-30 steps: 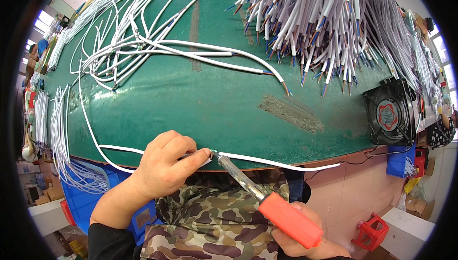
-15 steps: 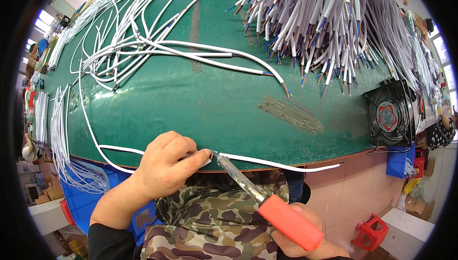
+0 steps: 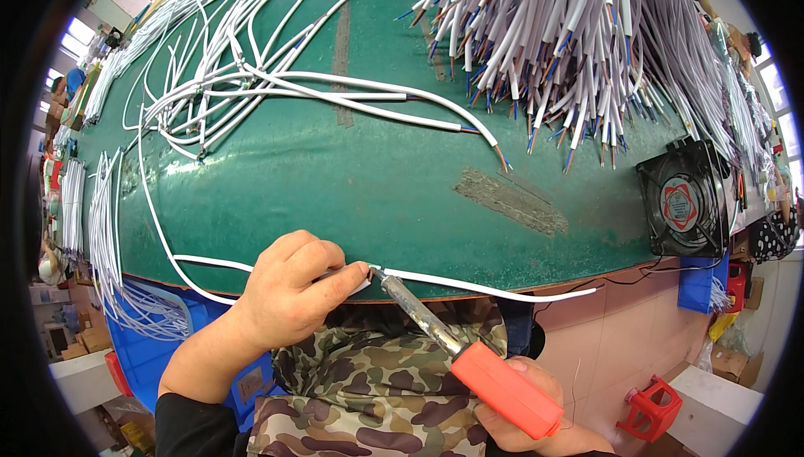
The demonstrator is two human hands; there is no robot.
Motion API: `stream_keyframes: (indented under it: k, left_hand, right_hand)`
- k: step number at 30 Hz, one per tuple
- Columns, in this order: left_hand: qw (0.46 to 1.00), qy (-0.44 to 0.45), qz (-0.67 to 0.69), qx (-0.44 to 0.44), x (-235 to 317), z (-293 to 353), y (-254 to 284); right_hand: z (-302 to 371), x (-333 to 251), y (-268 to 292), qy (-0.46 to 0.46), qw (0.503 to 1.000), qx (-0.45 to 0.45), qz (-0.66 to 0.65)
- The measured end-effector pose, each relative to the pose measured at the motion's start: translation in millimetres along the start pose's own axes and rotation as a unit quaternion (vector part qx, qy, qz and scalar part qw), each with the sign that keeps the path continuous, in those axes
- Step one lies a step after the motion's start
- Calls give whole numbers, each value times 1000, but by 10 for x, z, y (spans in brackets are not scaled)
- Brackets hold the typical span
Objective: The person solders wires together using a soldering gun and places the soldered wires into a blue bin.
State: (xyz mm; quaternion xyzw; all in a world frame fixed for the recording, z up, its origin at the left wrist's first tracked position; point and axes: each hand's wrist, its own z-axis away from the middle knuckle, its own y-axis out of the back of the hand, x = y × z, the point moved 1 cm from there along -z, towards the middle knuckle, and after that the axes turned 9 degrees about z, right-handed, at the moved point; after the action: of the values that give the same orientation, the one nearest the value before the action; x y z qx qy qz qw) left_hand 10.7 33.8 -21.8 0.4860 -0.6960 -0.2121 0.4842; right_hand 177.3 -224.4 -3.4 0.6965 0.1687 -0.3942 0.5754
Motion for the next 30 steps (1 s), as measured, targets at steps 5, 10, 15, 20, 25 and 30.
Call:
stream_keyframes:
  k: [5,10,15,20,25,30]
  left_hand:
    - [1000,-3,-1,2,-5,1,4]
    - [1000,-2,-1,4,-2,-1,-3]
    - [1000,1,1,3,4,-3,-6]
    - [1000,0,0,3,1,-4,-11]
    - [1000,1,-1,2,1,-1,-8]
    - [1000,0,-8,-5,4,-3,-3]
  right_hand:
    - [51,-89,72,-64,997,-32,34]
    - [81,-116,112,-108,994,-27,-5]
    - [86,-57,115,-92,994,-38,-38]
    - [133,-11,86,-109,991,-22,-71]
    - [202,2,58,-220,960,-3,-175]
    - [208,25,-6,-125,989,33,-73]
